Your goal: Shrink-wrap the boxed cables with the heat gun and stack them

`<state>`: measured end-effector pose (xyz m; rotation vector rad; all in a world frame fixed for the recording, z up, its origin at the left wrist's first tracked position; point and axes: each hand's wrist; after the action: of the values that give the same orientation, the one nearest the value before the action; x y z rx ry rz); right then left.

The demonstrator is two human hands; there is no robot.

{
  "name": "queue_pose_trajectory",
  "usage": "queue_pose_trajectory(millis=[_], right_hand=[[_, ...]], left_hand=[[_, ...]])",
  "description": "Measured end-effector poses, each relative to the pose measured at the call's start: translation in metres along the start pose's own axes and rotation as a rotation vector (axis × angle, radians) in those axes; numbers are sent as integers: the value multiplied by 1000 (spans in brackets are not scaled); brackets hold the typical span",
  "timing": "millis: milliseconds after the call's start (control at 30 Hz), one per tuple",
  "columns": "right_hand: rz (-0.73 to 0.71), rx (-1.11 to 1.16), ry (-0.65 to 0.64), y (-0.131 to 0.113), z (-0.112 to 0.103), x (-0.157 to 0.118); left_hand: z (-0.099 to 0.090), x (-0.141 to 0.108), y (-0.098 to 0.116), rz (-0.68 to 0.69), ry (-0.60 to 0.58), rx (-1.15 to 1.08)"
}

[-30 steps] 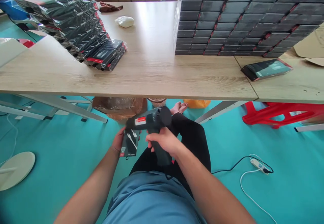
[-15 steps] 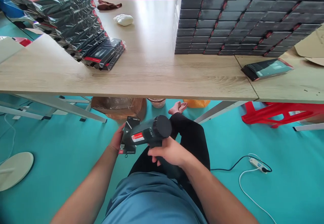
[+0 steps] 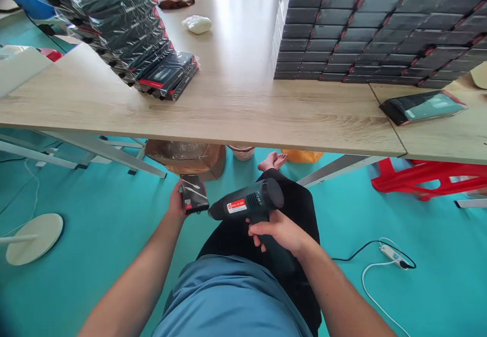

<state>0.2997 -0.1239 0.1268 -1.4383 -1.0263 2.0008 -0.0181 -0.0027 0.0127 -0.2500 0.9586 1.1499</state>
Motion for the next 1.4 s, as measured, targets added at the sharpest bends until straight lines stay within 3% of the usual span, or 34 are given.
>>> queue_pose_trajectory(millis=[100,267,333,433,600,733,800,900,967,1133,1233,1400], right_hand=[[-28,40,114,7,13,-4],[-119,80,-15,-9,42,6],[-159,60,52,-16,46,11],[-146,0,171,-20,44,14],[-147,-7,-58,-14,44,6],[-136,-34,144,-7,36,2],[-88,-39,151,-6,29,-3],[-43,-72,-40,-6,29,-8],[-45,-69,-86,-9,35,-5],[-109,48,190,-25,41,29],[-122,70,238,-35,29,44],[-100,30,152,-39,23,43]], left_hand=[[-3,8,0,135,139,-103],[-6,13,-4,182,212,-87],[-6,12,-5,196,215,-97],[-5,10,-5,198,199,-101],[-2,6,-7,178,158,-73],[0,3,-9,165,133,-75],[-2,3,-9,138,121,-40],[-11,7,-10,192,93,146],[-17,9,-11,281,38,373],[-23,1,-11,339,-119,831],[-20,-3,-9,334,-107,797],[-13,2,-5,307,-99,495]])
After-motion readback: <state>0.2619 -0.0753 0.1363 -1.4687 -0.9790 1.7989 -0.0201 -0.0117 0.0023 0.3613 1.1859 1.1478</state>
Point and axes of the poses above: each hand's wrist, its own x-axis towards the middle knuckle, its own z-axis out of the palm, y = z × x, and after that the axes turned 15 degrees about -x, right-handed
